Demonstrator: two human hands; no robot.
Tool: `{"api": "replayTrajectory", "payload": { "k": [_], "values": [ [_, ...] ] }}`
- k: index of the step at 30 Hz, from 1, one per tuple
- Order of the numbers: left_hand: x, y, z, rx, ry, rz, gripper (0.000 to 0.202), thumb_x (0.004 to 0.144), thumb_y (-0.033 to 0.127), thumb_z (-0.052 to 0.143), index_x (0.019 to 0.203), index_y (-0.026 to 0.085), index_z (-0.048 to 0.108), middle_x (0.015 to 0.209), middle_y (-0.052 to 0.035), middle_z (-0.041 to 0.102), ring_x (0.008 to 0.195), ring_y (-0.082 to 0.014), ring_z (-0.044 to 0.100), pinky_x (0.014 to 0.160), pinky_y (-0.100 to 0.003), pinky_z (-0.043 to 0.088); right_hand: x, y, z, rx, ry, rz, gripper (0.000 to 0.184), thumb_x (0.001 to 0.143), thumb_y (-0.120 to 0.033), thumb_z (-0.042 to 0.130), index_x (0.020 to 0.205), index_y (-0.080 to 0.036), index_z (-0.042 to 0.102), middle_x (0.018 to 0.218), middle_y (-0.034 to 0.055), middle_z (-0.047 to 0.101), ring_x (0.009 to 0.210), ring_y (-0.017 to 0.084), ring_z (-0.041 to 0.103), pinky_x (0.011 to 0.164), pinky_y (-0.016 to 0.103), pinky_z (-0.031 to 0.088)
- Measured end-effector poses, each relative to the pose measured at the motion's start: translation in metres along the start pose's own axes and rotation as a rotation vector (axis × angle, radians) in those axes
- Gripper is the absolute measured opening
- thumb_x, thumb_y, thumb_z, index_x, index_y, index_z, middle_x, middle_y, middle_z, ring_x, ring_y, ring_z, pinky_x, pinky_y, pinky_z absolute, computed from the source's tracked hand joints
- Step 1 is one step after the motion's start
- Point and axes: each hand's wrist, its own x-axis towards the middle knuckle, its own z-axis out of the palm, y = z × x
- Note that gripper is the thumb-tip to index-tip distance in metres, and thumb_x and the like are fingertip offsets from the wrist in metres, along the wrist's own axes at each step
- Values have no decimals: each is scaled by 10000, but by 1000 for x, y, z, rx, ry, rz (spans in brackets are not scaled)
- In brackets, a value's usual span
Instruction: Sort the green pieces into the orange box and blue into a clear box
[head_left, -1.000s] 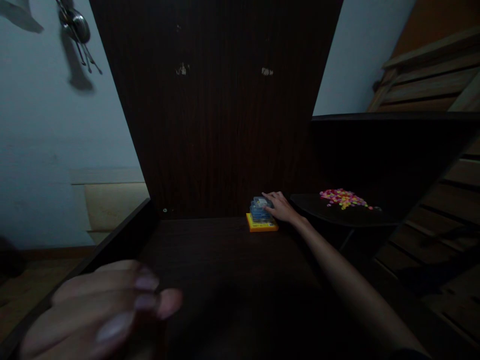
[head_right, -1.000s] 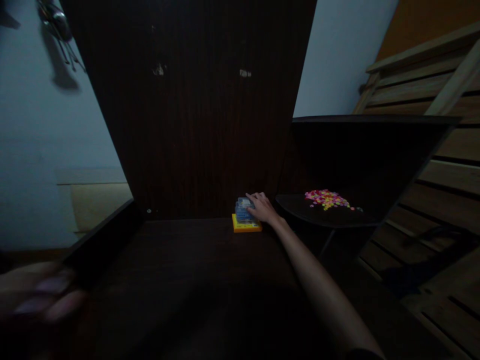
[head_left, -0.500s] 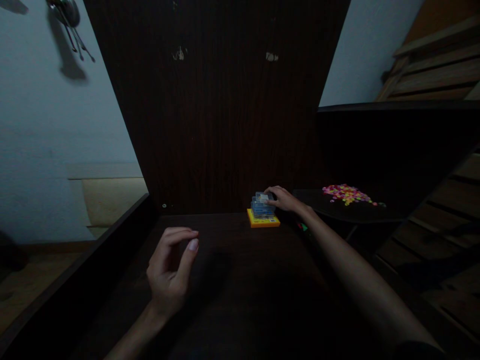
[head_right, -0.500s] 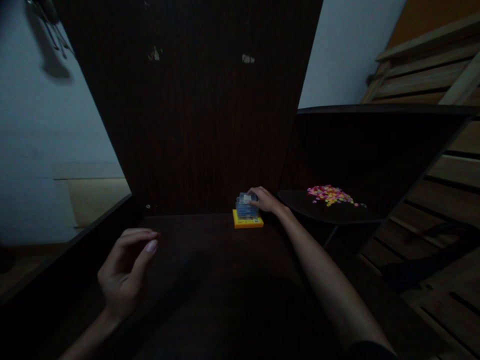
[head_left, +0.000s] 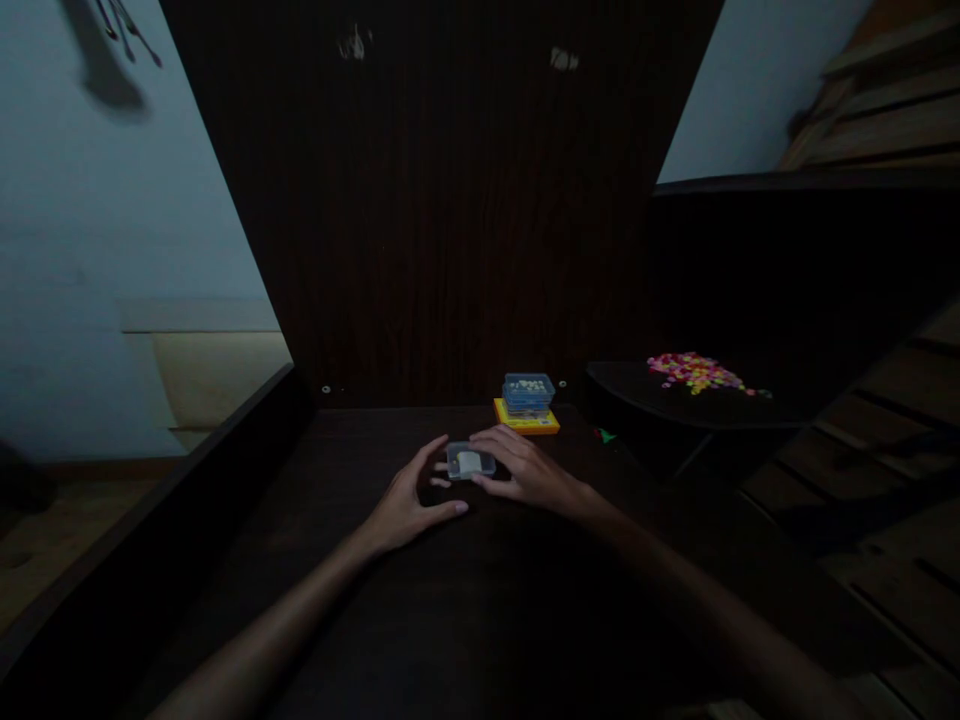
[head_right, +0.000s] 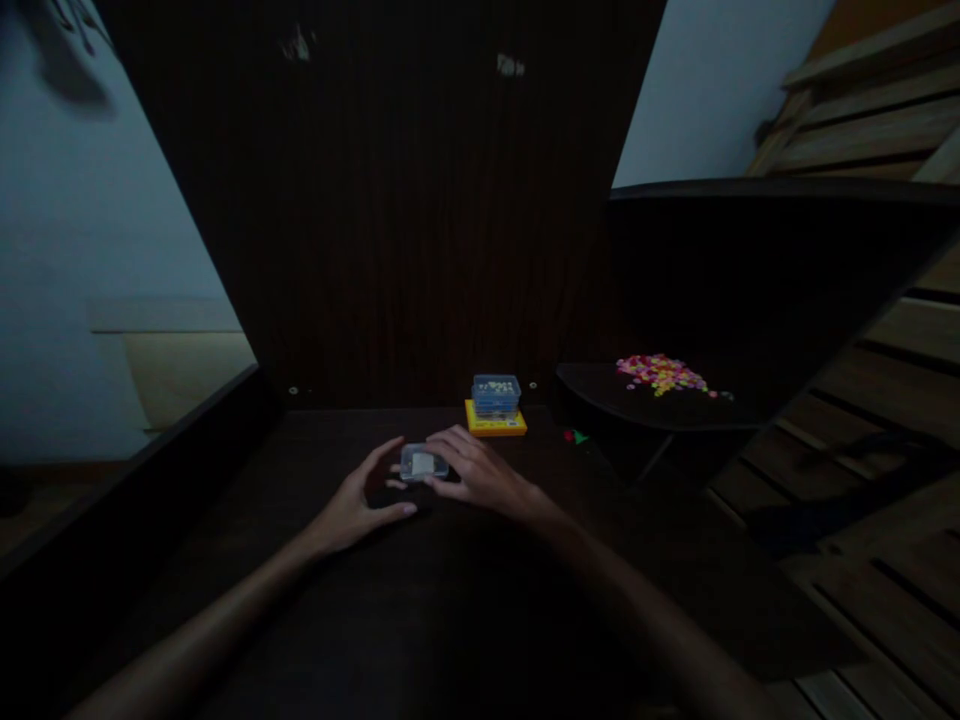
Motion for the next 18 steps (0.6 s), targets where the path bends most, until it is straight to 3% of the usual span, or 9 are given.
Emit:
{"api": "replayTrajectory", "payload": {
  "k": [7,12,18],
  "values": [
    [3,-16,-1,-314,101,-142,714,608,263,823,1245,131,529,1135,-122,670,1036,-242,646,939,-426,528,4,-7,27,-269,13,-144,311,925,-281,493,1184,-142,596,1172,162,620,1062,241,576,861,390,547],
    [7,-16,-14,-329,236,-169,760,524,317,865,1194,99,582,1075,-129,703,1017,-273,652,921,-439,532,25,-7,44,-465,-58,-254,336,939,-227,419,1174,-59,591,1187,231,623,1108,286,590,910,420,524],
    [4,-23,-28,-366,298,-200,742,503,330,877,1155,91,616,1126,-148,683,1058,-281,638,966,-435,499,47,-15,56,-477,-149,-234,339,939,-203,382,1138,-25,592,1142,246,638,1072,290,609,908,416,514]
  ]
}}
